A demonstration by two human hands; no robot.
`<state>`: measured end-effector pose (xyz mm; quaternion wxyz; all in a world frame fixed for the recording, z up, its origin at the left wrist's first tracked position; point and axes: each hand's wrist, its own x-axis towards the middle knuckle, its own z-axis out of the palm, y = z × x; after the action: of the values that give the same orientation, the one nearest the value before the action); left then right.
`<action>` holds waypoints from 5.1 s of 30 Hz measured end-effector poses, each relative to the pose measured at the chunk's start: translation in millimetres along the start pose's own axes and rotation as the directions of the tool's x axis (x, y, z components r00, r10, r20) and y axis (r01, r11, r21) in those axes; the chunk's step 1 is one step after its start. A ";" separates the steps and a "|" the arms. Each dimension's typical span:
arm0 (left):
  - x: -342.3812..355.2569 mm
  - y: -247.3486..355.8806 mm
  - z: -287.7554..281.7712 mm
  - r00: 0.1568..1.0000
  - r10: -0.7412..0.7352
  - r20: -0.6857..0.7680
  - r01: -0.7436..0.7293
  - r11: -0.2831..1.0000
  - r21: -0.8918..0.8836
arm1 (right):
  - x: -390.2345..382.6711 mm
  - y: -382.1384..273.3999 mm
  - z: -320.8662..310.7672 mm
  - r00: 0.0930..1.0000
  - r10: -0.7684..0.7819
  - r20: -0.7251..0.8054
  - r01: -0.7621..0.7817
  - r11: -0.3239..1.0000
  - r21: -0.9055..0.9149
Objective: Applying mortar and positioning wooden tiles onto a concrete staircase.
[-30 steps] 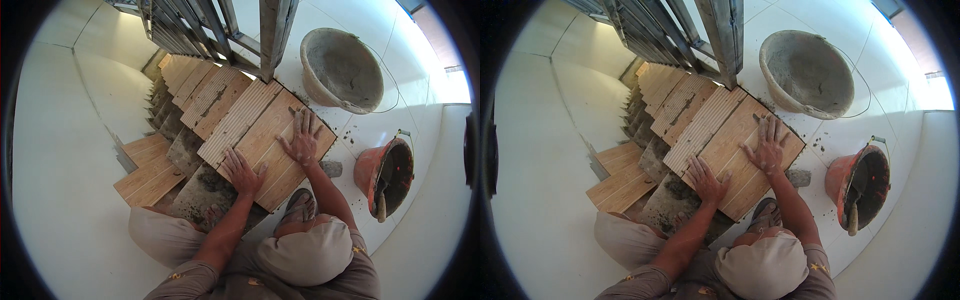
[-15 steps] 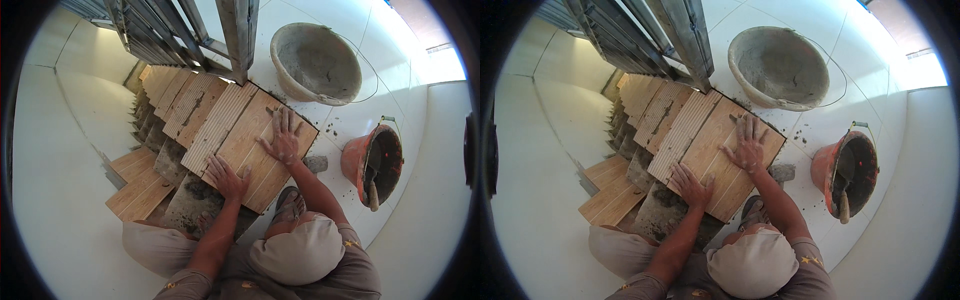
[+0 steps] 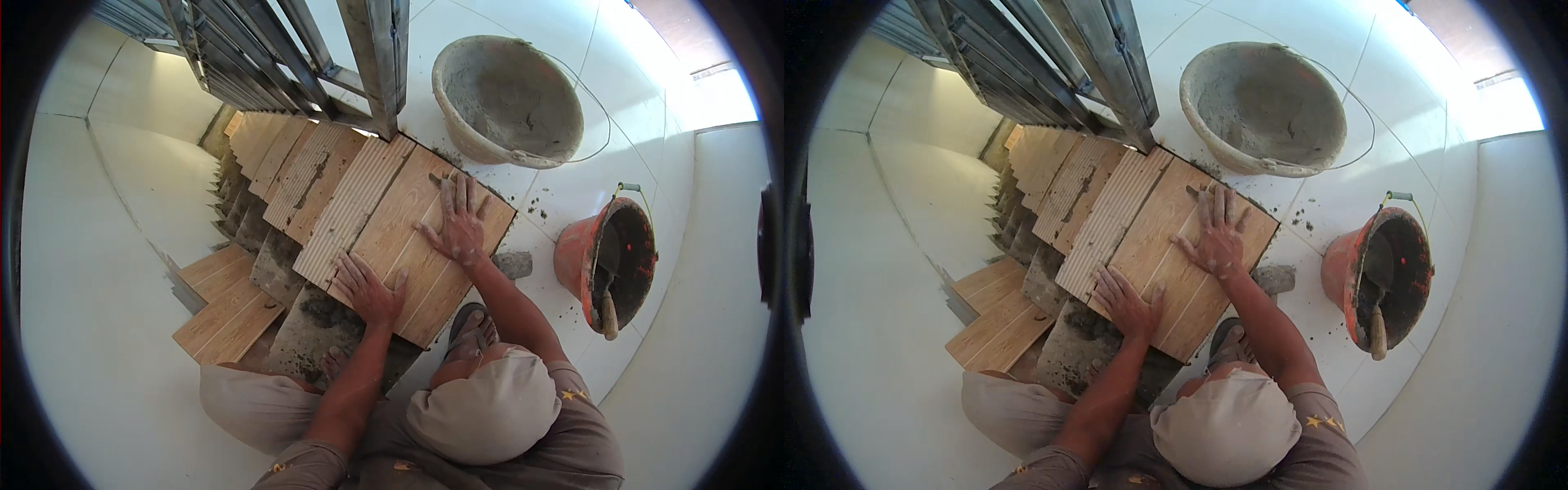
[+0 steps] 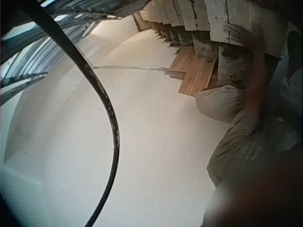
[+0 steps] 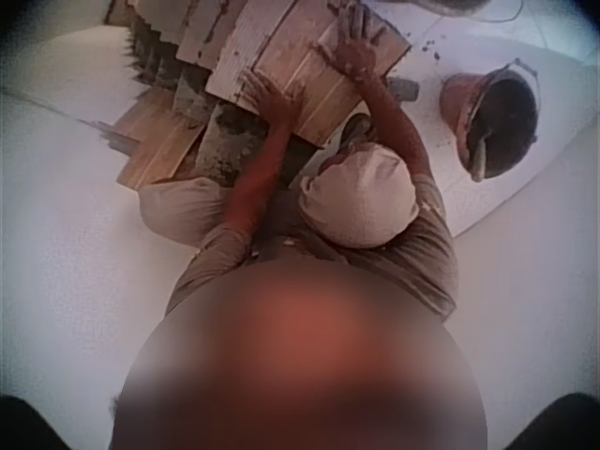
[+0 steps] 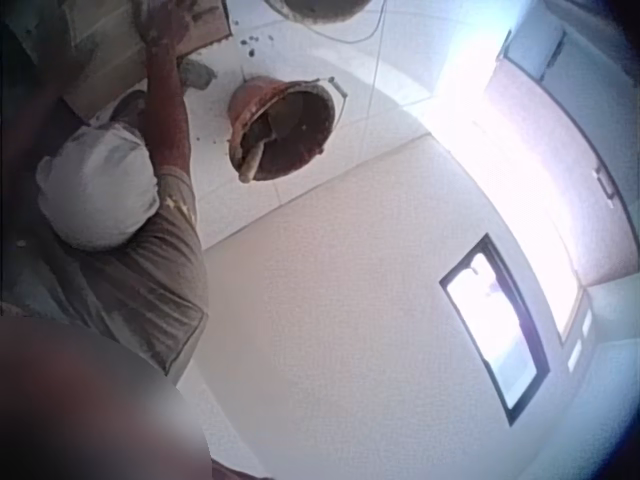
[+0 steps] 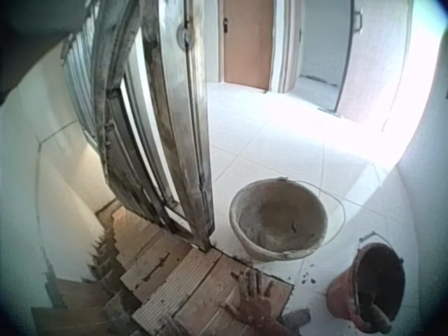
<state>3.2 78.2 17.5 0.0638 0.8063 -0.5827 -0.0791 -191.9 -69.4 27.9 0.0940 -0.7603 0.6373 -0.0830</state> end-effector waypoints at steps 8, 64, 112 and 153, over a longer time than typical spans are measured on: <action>1.7 -0.1 -1.3 1.000 0.004 -0.028 -0.005 1.000 -0.013 | -6.1 -2.1 -0.7 0.999 0.018 0.037 -0.019 0.999 0.026; 3.2 3.3 2.9 0.999 0.010 -0.044 -0.011 1.000 -0.015 | -3.0 1.7 6.1 1.000 0.001 -0.011 -0.001 1.000 -0.011; 64.0 23.1 10.0 0.958 0.287 0.022 -0.288 0.957 0.037 | 8.0 -0.4 11.0 0.997 0.066 0.036 -0.068 0.995 0.072; 61.3 25.2 7.5 0.965 0.255 0.060 -0.256 0.967 0.012 | 5.1 0.1 11.5 0.999 0.045 -0.022 -0.043 0.993 0.112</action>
<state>-2.8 12.0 11.7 0.0486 0.7224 -0.6841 -0.0879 -188.3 -74.0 16.8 0.1305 -0.7386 0.6493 -0.1256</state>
